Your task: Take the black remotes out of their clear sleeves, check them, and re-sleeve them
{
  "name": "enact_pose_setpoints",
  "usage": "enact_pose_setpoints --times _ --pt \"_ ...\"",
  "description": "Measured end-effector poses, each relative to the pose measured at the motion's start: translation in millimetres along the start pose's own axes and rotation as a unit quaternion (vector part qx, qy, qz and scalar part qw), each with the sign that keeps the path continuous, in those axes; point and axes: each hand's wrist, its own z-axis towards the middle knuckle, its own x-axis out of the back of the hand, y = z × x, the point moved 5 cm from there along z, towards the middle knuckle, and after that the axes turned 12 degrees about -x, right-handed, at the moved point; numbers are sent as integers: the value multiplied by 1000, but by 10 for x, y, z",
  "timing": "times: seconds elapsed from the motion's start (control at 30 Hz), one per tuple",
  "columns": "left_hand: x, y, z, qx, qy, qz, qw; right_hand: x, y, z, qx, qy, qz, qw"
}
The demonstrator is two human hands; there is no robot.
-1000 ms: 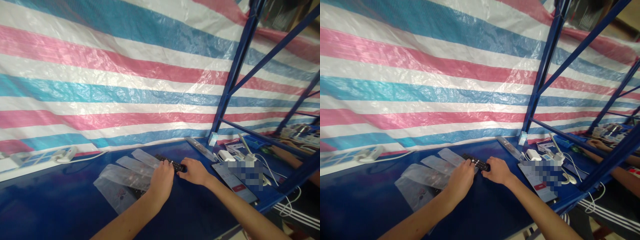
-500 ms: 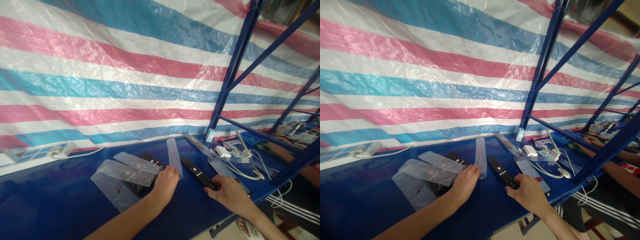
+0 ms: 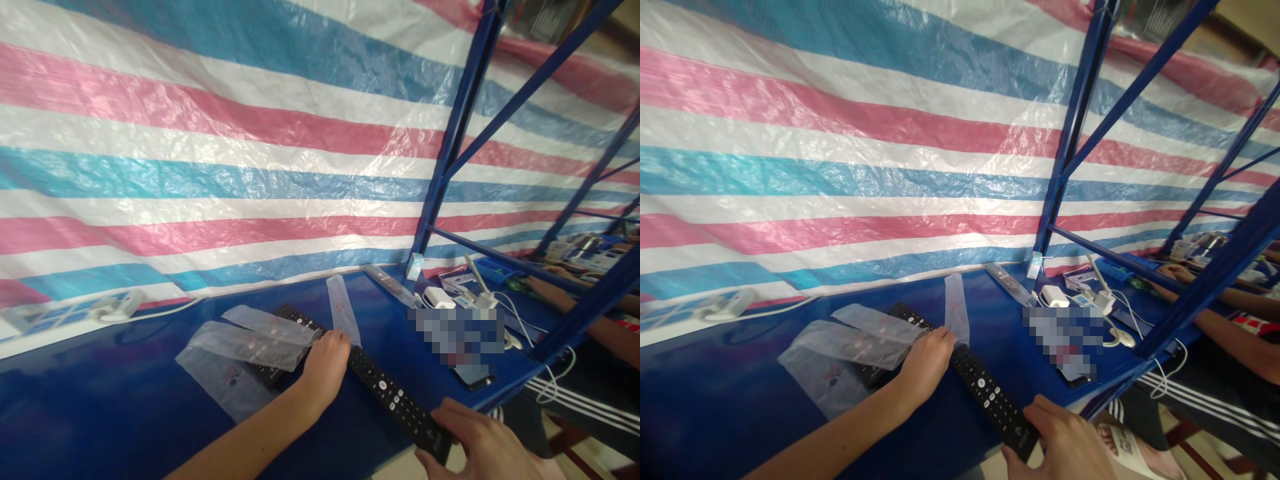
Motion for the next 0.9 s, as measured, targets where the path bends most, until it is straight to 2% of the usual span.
enact_pose_setpoints --times 0.13,0.3,0.37,0.5,0.63,0.77,0.9 --pt "-15 48 -11 -19 -2 -1 1000 -86 -90 13 9 21 -10 1000" --pt "-72 93 -11 -57 3 7 998 -160 -209 28 -17 72 -16 997" --pt "-86 125 -10 -84 7 4 996 -215 -283 78 -20 72 -24 997" --pt "-77 190 -13 -129 10 -6 992 -315 -448 280 -33 58 -28 997" --pt "-62 142 -1 -101 3 -2 995 -310 -529 472 -50 24 4 998" --pt "-59 62 22 -64 17 3 998 -283 -505 523 7 -55 90 994" --pt "-62 70 38 -73 25 -9 997 -303 -381 541 2 -74 101 992"
